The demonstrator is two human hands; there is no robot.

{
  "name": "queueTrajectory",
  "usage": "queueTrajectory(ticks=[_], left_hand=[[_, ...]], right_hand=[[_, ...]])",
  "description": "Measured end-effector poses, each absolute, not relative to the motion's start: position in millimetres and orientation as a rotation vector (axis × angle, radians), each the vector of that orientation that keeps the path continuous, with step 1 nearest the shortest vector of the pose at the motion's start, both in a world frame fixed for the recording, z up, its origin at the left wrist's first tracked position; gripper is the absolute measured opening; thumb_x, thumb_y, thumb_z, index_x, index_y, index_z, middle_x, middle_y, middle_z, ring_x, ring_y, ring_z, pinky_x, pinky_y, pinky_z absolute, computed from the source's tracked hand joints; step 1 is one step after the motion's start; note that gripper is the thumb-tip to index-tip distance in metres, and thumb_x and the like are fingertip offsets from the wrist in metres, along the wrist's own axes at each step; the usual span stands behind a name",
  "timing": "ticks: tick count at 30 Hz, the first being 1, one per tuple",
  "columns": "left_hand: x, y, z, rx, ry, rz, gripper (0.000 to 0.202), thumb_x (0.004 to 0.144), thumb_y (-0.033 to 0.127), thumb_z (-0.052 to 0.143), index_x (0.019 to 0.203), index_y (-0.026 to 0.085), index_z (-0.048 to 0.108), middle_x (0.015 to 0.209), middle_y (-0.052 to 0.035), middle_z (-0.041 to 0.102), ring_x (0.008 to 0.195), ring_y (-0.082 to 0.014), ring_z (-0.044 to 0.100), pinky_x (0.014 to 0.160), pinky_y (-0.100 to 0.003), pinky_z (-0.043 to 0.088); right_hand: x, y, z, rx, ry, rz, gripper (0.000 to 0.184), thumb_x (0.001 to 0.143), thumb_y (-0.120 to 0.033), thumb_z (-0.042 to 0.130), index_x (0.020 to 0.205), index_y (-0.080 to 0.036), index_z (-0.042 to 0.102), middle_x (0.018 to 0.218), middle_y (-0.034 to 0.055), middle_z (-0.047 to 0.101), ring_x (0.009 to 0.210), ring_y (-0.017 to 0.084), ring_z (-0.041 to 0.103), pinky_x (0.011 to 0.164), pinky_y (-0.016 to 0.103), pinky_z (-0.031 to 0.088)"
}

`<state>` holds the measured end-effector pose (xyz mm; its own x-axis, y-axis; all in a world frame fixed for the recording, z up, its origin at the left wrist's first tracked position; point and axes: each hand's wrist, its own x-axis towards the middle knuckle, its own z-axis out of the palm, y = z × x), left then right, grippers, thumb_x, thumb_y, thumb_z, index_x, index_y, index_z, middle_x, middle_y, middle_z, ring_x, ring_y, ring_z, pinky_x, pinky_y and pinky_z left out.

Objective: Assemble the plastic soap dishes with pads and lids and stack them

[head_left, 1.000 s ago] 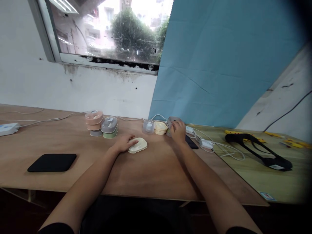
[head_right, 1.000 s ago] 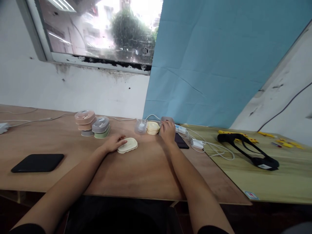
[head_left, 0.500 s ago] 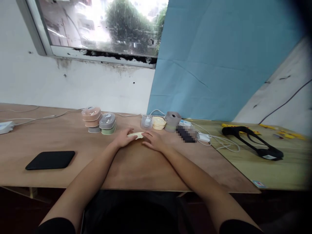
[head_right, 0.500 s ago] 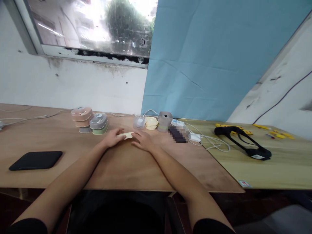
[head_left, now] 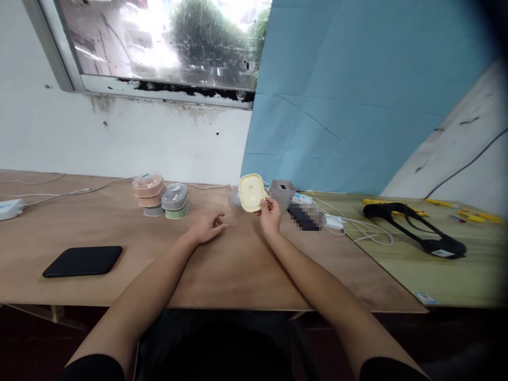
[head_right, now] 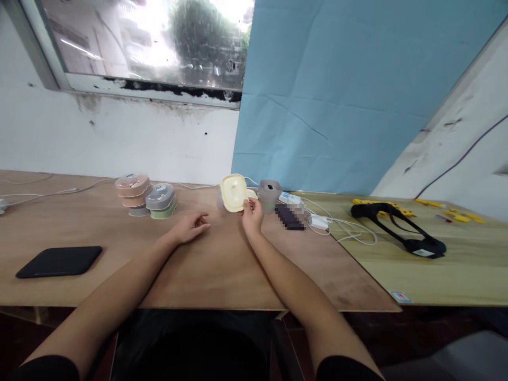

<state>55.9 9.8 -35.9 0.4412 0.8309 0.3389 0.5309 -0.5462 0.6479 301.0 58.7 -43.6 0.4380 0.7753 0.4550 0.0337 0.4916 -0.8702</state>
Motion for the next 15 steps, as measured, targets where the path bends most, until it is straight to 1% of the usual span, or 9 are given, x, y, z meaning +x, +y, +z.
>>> queueTrajectory(ticks=[3,7,12,15], left_hand=[[55.3,10.9,-36.4,2.270,1.179,0.872,0.052,0.086,0.052,0.051,0.123,0.016,0.054,0.095,-0.0069,0.070,0.081,-0.0193,0.064,0.075,-0.032,0.050],[55.0,12.2,-36.4,2.295,1.192,0.854,0.050,0.086,0.051,0.051,0.120,0.016,0.056,0.093,-0.0063,0.070,0.079,-0.0191,0.064,0.074,-0.032,0.050],[55.9,12.1,-36.9,2.287,1.182,0.858,0.049,0.086,0.051,0.051,0.119,0.016,0.058,0.092,-0.0060,0.071,0.079,-0.0186,0.064,0.074,-0.031,0.050],[56.0,12.9,-38.0,2.279,1.190,0.848,0.048,0.086,0.050,0.051,0.118,0.015,0.058,0.093,-0.0063,0.070,0.080,-0.0187,0.064,0.074,-0.031,0.050]], right_hand=[[315.8,68.8,-45.0,-0.973,-0.793,0.654,0.034,0.075,-0.037,0.063,0.100,-0.018,0.052,0.076,0.0005,0.065,0.054,0.015,0.064,0.052,0.029,0.056],[336.1,77.1,-49.4,-0.985,-0.683,0.720,0.026,0.074,-0.026,0.062,0.096,-0.018,0.051,0.074,-0.0003,0.066,0.057,0.015,0.067,0.050,0.026,0.056],[345.4,88.9,-53.6,-1.012,-0.641,0.769,0.017,0.073,-0.023,0.060,0.088,-0.016,0.055,0.064,-0.0017,0.064,0.053,0.013,0.065,0.047,0.022,0.054],[345.4,94.8,-55.2,-1.051,-0.613,0.719,0.015,0.073,-0.026,0.061,0.083,-0.018,0.053,0.058,-0.0047,0.060,0.045,0.012,0.061,0.039,0.020,0.049]])
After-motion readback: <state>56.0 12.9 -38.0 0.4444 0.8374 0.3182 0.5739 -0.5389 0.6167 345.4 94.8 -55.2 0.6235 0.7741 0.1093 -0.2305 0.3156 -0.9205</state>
